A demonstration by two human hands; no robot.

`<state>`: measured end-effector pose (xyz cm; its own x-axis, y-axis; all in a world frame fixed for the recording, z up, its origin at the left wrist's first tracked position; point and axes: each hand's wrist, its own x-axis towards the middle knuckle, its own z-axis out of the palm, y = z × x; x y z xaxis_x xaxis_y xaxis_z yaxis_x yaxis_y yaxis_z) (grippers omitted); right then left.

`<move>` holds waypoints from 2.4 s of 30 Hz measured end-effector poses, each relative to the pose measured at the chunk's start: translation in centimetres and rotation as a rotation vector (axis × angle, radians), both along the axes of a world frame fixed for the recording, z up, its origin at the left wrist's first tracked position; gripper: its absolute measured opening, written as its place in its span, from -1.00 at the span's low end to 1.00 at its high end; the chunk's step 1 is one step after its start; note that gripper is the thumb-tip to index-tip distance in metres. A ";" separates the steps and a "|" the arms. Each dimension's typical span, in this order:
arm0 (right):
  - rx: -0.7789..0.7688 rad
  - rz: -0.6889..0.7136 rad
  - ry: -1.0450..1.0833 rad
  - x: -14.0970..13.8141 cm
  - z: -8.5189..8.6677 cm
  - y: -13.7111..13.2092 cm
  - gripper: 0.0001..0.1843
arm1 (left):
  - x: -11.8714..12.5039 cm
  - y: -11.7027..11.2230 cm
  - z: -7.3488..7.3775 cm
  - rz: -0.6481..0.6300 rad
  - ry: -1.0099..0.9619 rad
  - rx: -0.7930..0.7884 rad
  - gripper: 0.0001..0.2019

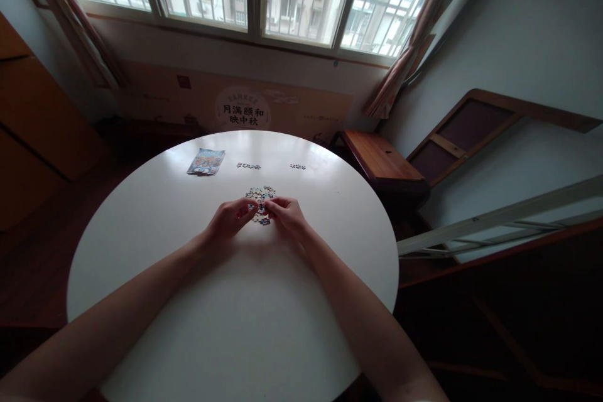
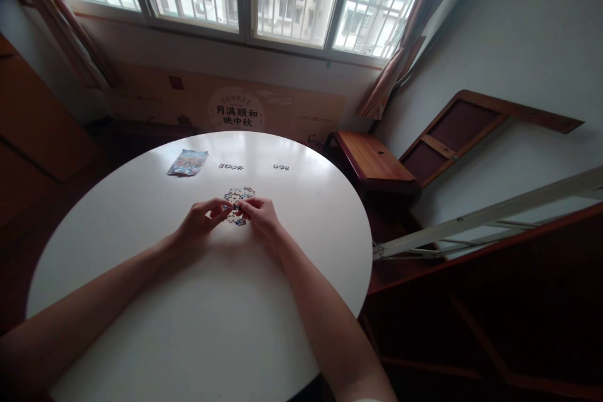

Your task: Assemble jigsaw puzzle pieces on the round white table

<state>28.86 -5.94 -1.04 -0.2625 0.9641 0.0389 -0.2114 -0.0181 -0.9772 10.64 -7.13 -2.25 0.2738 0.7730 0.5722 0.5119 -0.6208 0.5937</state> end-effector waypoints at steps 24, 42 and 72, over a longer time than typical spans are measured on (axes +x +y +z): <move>0.095 -0.128 -0.068 0.1 -0.5 0.5 -0.64 | 0.0 0.1 0.2 0.083 -0.058 -0.007 -0.79; 0.217 -0.114 -0.165 0.3 -0.8 0.5 -0.68 | 0.1 0.1 0.5 0.126 -0.096 -0.037 -0.78; 0.256 -0.129 -0.211 0.3 -1.5 0.8 -0.73 | 0.1 0.1 0.4 0.082 -0.084 -0.054 -0.77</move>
<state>29.21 -5.14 -2.58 -0.1677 0.9558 0.2413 0.0110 0.2466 -0.9691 10.76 -7.00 -1.83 0.1615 0.8210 0.5476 0.5065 -0.5452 0.6681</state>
